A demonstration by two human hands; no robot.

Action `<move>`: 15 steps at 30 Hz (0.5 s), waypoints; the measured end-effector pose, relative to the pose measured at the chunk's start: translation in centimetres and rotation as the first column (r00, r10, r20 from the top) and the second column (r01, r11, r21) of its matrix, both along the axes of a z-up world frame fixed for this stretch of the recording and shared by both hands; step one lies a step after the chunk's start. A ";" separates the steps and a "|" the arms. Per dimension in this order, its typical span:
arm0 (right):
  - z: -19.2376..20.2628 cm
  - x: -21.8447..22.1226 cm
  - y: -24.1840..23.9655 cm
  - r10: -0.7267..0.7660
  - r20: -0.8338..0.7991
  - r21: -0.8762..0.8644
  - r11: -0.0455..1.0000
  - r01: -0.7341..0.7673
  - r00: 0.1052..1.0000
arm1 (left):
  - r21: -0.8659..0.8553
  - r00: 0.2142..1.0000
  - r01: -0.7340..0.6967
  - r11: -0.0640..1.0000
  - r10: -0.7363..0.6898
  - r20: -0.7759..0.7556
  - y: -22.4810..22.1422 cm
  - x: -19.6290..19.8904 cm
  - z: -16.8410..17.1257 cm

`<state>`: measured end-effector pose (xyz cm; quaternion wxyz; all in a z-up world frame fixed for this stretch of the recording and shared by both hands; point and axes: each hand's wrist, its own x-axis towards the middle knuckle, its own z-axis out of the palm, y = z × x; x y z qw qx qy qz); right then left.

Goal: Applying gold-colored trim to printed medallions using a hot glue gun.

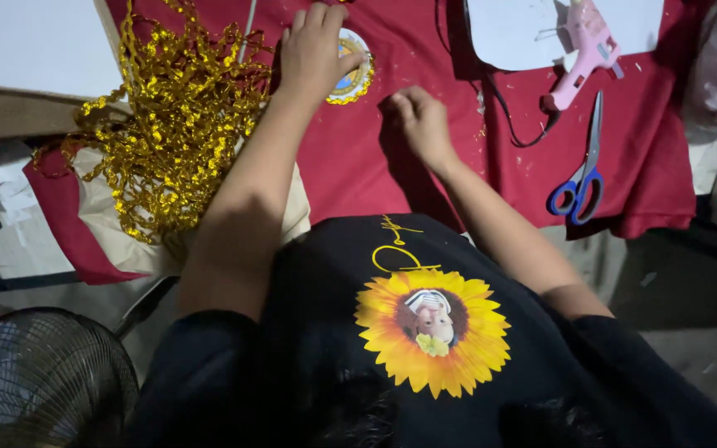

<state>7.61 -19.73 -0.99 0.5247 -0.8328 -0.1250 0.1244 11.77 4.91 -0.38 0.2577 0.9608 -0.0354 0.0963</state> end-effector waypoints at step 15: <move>2.3 -1.4 3.5 0.071 0.348 -0.353 0.934 0.060 0.935 | 0.114 0.958 -0.024 0.993 0.055 -0.282 -1.9 -1.2 1.5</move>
